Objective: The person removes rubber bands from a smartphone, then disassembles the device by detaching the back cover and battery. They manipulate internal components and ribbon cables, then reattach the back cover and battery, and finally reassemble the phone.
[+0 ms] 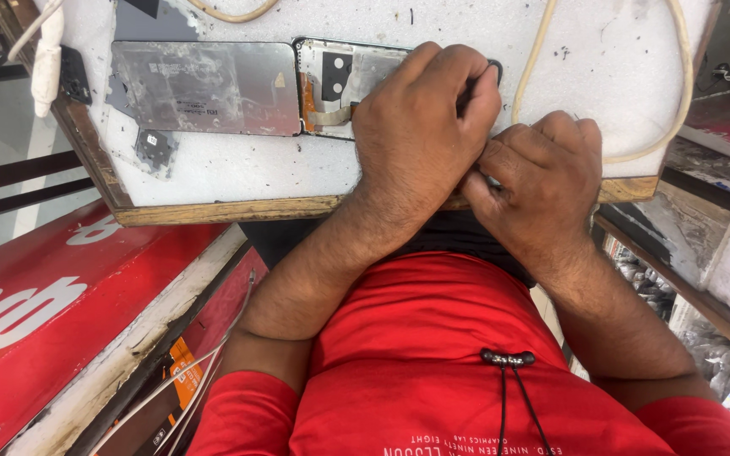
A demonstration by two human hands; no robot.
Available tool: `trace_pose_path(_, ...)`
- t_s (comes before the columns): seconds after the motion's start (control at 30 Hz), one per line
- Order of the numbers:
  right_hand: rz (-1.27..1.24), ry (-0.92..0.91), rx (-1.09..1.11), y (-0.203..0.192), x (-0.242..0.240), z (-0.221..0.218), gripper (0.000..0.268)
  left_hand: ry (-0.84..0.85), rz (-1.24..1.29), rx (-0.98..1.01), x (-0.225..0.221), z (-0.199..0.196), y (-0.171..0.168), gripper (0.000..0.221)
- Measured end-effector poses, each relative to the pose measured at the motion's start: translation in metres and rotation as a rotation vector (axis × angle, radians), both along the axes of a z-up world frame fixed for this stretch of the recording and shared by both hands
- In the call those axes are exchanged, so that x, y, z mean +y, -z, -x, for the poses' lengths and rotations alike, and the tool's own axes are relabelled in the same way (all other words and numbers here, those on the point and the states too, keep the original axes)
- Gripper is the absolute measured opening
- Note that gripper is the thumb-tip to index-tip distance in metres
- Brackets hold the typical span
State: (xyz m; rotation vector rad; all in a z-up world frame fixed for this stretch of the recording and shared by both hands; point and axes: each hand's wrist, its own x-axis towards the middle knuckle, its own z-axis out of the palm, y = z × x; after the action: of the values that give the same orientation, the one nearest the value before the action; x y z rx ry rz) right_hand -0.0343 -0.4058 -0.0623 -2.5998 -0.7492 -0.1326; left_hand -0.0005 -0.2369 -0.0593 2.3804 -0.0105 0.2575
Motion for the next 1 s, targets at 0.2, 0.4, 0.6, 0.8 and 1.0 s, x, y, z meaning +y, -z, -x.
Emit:
trace_pose_path(0.2, -0.019, -0.001, 0.014, -0.0040, 0.0005, -0.0011, 0.022, 0.004, 0.043, -0.003, 0.0039, -0.0005, 0.0040, 0.012)
trace_pose_path(0.4, -0.041, 0.012, 0.021, -0.0054, 0.0024, -0.0022, 0.023, 0.055, -0.006, -0.085, 0.0058, 0.0021, 0.0019, 0.012)
trace_pose_path(0.6, -0.034, 0.000, 0.020, -0.0068, 0.0025, -0.0032, 0.023, 0.076, 0.009, -0.086, 0.0069, 0.0011, -0.0023, 0.012)
trace_pose_path(0.8, -0.063, 0.012, 0.030, -0.0072, 0.0033, -0.0038, 0.022, 0.055, -0.007, -0.062, 0.0051, 0.0006, -0.0026, 0.012)
trace_pose_path(1.0, -0.054, 0.015, 0.040, -0.0091, 0.0038, -0.0036, 0.023, 0.017, 0.004, -0.026, 0.0018, 0.0012, 0.0000, 0.011)
